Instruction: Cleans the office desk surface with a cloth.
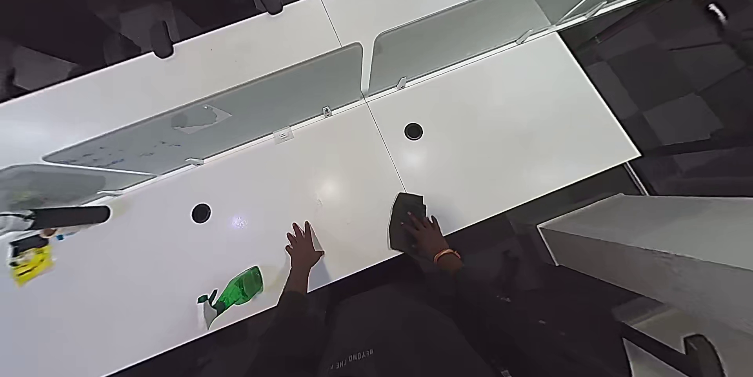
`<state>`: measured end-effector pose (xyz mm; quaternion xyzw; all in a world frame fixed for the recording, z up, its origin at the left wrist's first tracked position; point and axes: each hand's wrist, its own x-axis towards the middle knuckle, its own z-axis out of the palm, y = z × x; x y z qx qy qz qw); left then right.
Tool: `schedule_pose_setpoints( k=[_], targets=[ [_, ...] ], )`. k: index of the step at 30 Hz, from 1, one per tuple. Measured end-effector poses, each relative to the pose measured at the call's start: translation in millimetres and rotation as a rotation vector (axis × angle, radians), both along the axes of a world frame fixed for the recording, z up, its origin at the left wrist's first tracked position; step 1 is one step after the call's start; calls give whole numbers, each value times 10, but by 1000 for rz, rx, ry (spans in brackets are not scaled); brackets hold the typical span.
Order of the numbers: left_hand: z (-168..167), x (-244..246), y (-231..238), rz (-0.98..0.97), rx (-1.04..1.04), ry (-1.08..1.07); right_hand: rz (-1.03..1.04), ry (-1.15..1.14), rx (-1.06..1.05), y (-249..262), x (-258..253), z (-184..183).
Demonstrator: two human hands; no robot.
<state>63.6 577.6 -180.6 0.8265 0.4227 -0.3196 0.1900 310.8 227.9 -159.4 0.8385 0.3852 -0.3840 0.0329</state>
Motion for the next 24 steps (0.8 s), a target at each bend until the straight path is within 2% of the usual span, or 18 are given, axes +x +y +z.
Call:
schedule_pose_setpoints(
  k=[3,8,11,13,16,19,21,24],
  targets=[
    [94,-147,-166,-1,-68,4,-31,-16,20,148,349,-55],
    [181,-341,-272,41,-194,-54,-140,-43,77,814,764,-205],
    [180,-398,-320,50,-259,-78,-169,-2,96,1113,692,-157],
    [175,-413,-348,49,-269,-69,-69,40,133,1190,467,-107],
    [200,-377,-371,50,-266,-41,114,142,199,1075,15,-122],
    [239,-292,-365,99,-271,-21,187,179,212,751,-228,-154],
    [252,-265,-377,118,-272,-13,179,160,206,438,-179,-129],
    [271,-239,-384,125,-272,-8,38,85,161,24,140,-48]
  ],
)
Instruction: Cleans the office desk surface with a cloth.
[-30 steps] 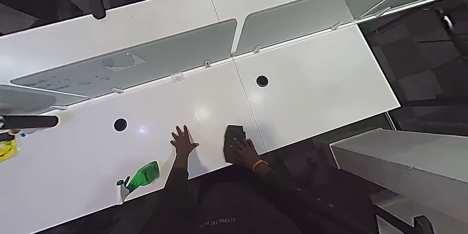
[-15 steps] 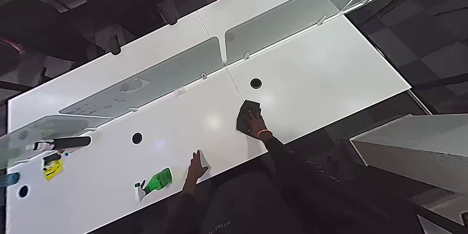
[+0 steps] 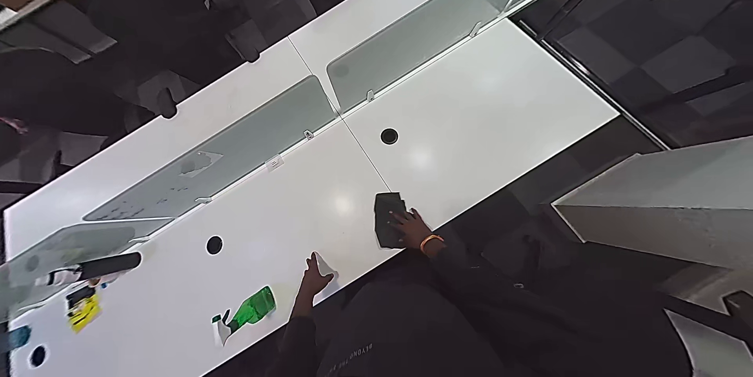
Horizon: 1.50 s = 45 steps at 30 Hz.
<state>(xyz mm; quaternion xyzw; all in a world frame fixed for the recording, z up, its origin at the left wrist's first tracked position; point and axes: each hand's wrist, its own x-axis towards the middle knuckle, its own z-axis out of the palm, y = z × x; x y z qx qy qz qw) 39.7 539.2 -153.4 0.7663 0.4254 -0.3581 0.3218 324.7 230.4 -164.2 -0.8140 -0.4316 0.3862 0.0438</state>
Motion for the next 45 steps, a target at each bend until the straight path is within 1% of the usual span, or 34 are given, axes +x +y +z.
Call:
schedule_pose_setpoints(
  k=[3,6,8,11,14,16,19,21,25,29,34,39,42,45],
  targets=[
    [-43,-35,-8,20,10,-11,-169,-88,-50,-241,407,5],
    [-63,-50,-8,28,13,-4,-231,-112,-121,-245,750,25],
    [-60,-50,-28,42,17,3,-249,-107,-128,-153,842,45],
    [-54,-31,-71,66,26,0,-267,-128,-145,-2,813,32],
    [-45,-71,-114,88,34,-32,-263,-136,-181,127,700,40],
    [-17,-86,-103,64,41,-28,-240,-138,-187,227,631,40],
    [41,-80,-44,-4,110,14,-190,-139,-196,435,512,33],
    [59,-99,19,-27,179,5,-155,-143,-203,619,407,26],
    [-136,-299,219,-94,244,-44,-106,-148,-197,1046,121,-15],
    [-205,-485,366,-119,209,-129,-49,-138,-184,1583,-147,-30],
    [-174,-722,457,-123,101,-224,8,-172,-188,2484,-181,-26],
    [-61,-1000,505,-28,50,-247,38,-188,-152,3289,-329,-12],
    [-15,-1120,551,11,34,-229,127,-160,-129,3504,-617,-15],
    [-8,-1125,591,64,52,-199,264,-82,-79,3510,-1052,-39]
  ],
)
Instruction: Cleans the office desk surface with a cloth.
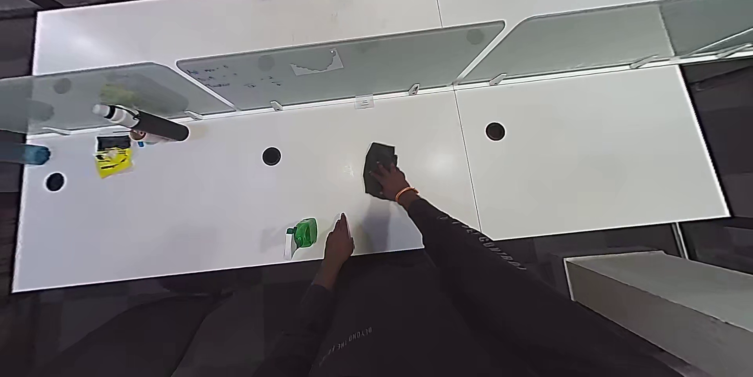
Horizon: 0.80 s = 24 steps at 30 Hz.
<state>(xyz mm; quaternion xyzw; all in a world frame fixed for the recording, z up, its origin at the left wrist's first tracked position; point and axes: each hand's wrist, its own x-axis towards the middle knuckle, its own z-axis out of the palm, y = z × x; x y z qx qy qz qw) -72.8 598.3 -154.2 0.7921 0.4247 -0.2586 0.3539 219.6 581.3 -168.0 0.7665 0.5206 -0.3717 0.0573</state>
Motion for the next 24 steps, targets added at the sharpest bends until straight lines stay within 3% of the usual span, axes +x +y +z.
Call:
schedule_pose_setpoints(
  k=[6,10,15,24],
  targets=[
    [-17,70,-8,113,70,64,269,157,75,-607,-1132,5],
    [12,6,-68,154,76,121,453,165,57,-1172,-1333,1],
    [-9,-25,-286,153,80,135,360,144,44,-1853,-770,12],
    [-72,237,-657,102,125,252,-291,-113,-72,-3316,786,126]
  ],
)
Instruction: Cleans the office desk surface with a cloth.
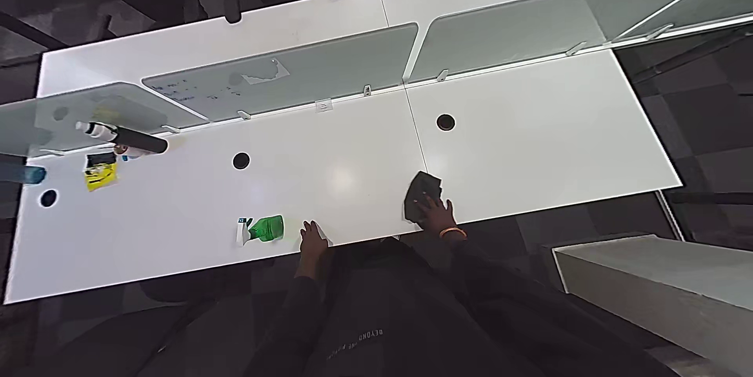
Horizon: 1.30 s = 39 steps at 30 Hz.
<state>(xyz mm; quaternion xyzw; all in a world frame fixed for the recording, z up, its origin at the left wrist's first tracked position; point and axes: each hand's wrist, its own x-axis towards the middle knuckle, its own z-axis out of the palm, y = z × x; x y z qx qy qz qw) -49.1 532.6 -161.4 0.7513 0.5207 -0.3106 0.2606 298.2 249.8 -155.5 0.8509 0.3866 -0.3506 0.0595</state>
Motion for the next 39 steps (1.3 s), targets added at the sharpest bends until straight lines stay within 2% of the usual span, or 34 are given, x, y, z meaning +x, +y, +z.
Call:
schedule_pose_setpoints(
  k=[3,5,9,12,19,26,28,33,36,39],
  targets=[
    [11,22,-44,0,-9,-1,-86,-19,-62,-212,244,5],
    [23,21,-67,-9,-23,1,-152,-13,-32,-213,235,-23],
    [3,-19,-31,-30,-46,-12,-292,-38,57,38,47,-165],
    [8,-87,32,-62,-86,-43,-324,-54,62,351,-38,-176],
    [58,-227,215,-52,-171,-141,-129,-1,116,1324,-243,-183],
    [214,-184,362,21,-224,-67,331,141,181,2321,-1178,-275],
    [248,-109,415,3,-166,-65,415,177,135,2516,-1397,-222],
    [3,155,711,-127,58,-172,390,182,109,2631,-1438,-243],
    [-114,414,1000,-205,149,-131,391,186,101,2668,-1398,-262],
    [-167,659,1321,-200,233,-95,357,200,92,2736,-1383,-221]
  ],
)
